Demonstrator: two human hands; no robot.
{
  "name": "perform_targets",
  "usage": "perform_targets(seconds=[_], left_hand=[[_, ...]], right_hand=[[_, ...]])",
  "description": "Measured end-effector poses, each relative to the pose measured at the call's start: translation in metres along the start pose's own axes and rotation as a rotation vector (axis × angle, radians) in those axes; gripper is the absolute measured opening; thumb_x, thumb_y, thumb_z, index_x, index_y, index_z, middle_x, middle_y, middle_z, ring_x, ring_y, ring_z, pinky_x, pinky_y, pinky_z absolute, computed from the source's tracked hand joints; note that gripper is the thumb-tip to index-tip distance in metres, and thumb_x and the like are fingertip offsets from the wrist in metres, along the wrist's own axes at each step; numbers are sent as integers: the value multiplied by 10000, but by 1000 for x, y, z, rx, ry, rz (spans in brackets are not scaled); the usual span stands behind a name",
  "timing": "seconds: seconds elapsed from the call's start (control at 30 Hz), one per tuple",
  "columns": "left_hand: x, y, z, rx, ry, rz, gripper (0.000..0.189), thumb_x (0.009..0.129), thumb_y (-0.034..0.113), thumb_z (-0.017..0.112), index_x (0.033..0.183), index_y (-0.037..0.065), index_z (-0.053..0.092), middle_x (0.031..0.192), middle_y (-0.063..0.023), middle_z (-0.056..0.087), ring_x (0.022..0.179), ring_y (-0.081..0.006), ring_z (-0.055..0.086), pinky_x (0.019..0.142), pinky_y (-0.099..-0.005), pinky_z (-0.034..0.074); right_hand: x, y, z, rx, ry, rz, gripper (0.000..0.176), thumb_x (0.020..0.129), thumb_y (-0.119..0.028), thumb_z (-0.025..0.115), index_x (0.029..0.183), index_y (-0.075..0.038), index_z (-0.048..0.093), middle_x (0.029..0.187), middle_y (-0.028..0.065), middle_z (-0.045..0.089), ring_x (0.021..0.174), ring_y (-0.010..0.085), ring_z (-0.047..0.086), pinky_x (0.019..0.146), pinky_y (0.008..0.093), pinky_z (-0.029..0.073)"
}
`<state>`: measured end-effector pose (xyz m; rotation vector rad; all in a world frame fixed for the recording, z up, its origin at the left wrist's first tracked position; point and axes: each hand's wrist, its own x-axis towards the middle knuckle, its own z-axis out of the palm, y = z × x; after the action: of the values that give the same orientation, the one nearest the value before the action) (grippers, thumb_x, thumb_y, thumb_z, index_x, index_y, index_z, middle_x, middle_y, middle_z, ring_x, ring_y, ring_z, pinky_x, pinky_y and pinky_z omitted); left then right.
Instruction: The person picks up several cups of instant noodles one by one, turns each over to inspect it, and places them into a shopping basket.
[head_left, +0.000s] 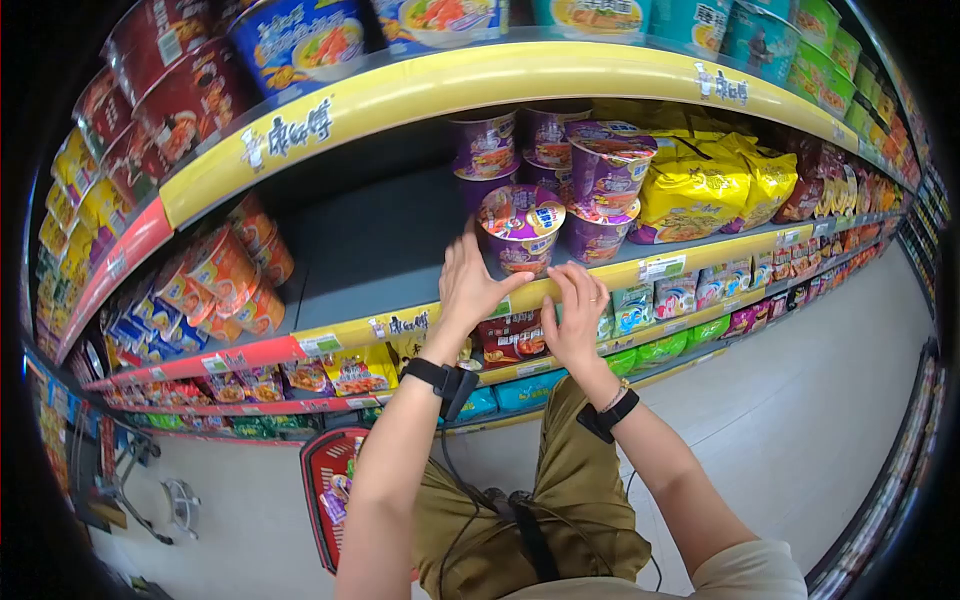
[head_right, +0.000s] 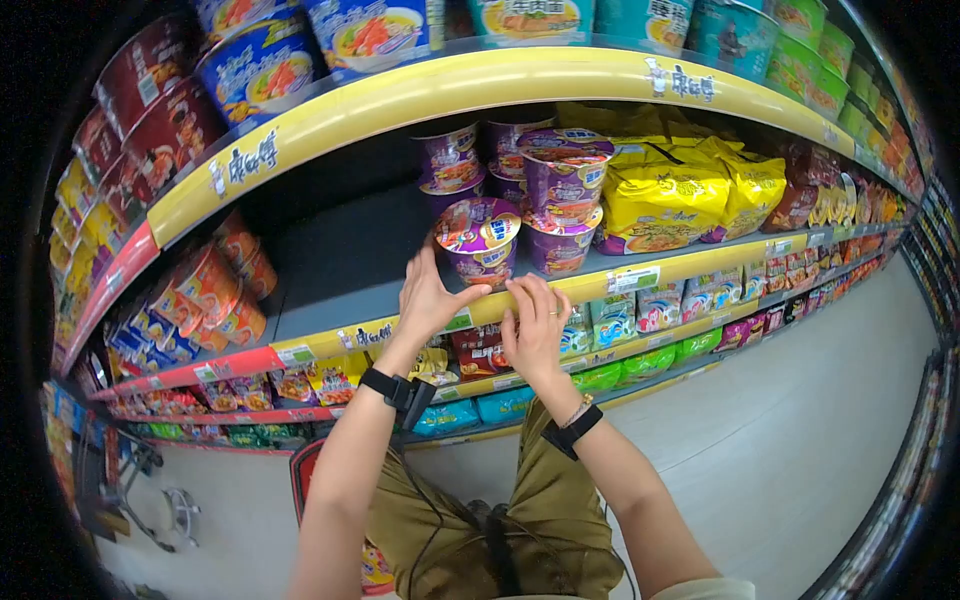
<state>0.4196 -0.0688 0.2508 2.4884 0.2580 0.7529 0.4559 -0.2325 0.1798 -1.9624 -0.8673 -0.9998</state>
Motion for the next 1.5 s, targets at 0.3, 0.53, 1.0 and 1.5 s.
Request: perform_targets(seconds=[0.3, 0.53, 1.0, 1.5], left_hand=[[-130, -40, -39, -205, 290, 163, 784, 771, 193, 748, 1406, 16, 323, 1396, -197, 370, 1314, -386, 327, 1097, -466, 275], [-301, -168, -38, -123, 465, -592, 478, 804, 190, 712, 1217, 40, 523, 1203, -179, 533, 1154, -358, 470, 1008, -445, 346], [-496, -337, -60, 398, 155, -1247, 1022, 629, 190, 825, 1463, 77, 245, 1506, -178, 237, 1357, -404, 270, 1138, -485, 225], [-486, -307, -111, 194, 405, -1124, 921, 680, 240, 795, 1432, 78, 288, 1296, -203, 424, 1188, -342, 475, 972, -443, 438]], right_hand=[[-1, 11, 5, -60, -23, -49, 480, 806, -79, 607, 1278, -55, 522, 1267, 134, 530, 1256, 304, 433, 1049, 460, 259], [-54, -115, 44, 632, -186, 149, 348, 873, -62, 571, 1211, 14, 531, 1213, 176, 526, 1174, 320, 466, 1012, 421, 352], [-245, -264, 78, 1797, -1970, 1626, 441, 1031, -343, 362, 1387, -83, 365, 1286, 166, 516, 1178, 272, 521, 1036, 421, 407], [-241, -266, 83, 1682, -1889, 1705, 480, 1031, -361, 350, 1416, -75, 338, 1282, 159, 518, 1187, 288, 515, 1030, 435, 406]])
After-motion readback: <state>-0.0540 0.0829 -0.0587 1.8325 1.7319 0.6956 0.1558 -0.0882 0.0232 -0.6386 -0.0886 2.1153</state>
